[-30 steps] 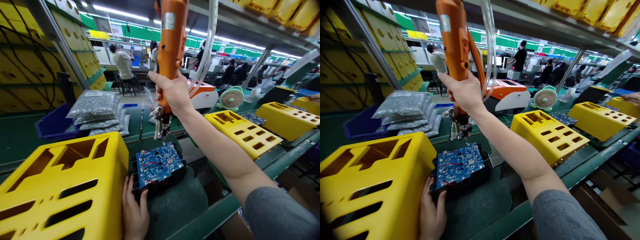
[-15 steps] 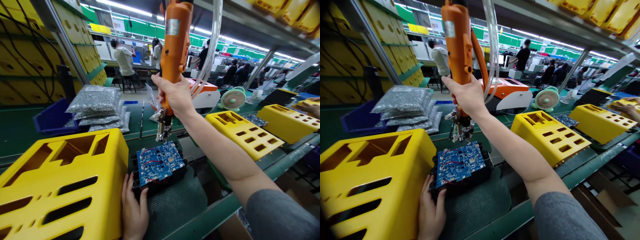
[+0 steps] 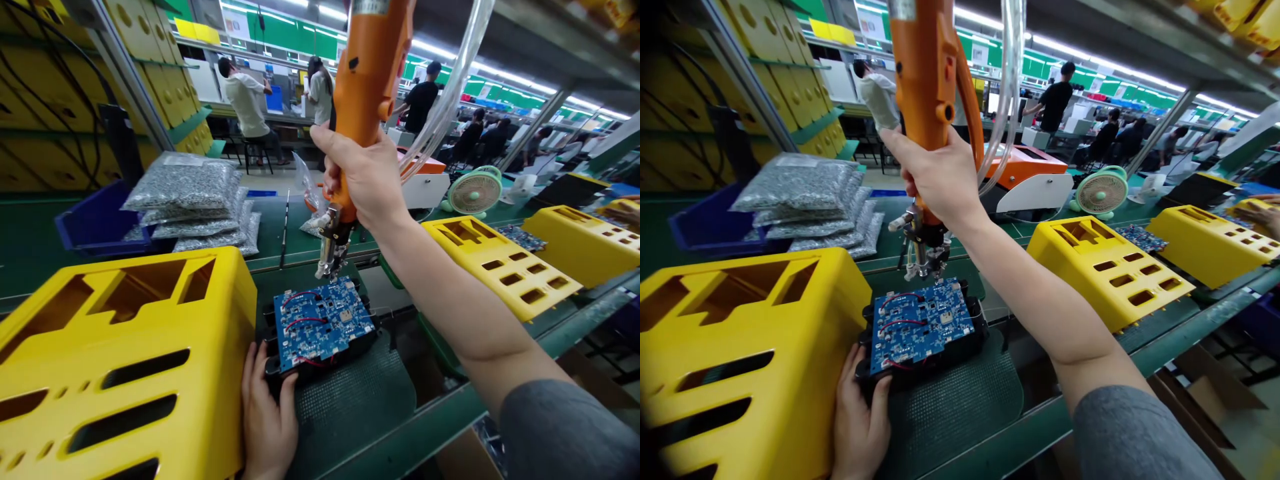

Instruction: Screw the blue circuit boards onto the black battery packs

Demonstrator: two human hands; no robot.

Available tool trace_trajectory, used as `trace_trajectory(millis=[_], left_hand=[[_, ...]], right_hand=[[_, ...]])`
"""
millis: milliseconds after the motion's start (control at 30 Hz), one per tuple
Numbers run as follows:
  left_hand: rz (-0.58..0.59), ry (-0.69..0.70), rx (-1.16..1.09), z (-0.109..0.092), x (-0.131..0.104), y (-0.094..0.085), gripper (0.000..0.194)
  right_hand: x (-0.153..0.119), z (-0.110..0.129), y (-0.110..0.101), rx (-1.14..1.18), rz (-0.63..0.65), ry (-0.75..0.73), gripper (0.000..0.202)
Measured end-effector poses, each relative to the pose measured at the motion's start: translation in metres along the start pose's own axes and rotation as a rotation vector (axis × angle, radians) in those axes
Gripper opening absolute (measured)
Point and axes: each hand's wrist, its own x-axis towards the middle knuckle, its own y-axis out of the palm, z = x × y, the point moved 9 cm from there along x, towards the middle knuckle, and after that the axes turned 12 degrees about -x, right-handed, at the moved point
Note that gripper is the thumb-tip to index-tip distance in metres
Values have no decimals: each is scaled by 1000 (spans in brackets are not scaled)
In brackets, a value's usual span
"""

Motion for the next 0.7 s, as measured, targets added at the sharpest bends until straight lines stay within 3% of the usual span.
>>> trace_trajectory(millis=[567,700], left_hand=[[5,-1,27,-3,1,1,54],[8,20,38,-4,1,1,54]], right_hand=[[-3,-4,7,-54,64,-58,32],[8,4,2,-21,22,-54,33]])
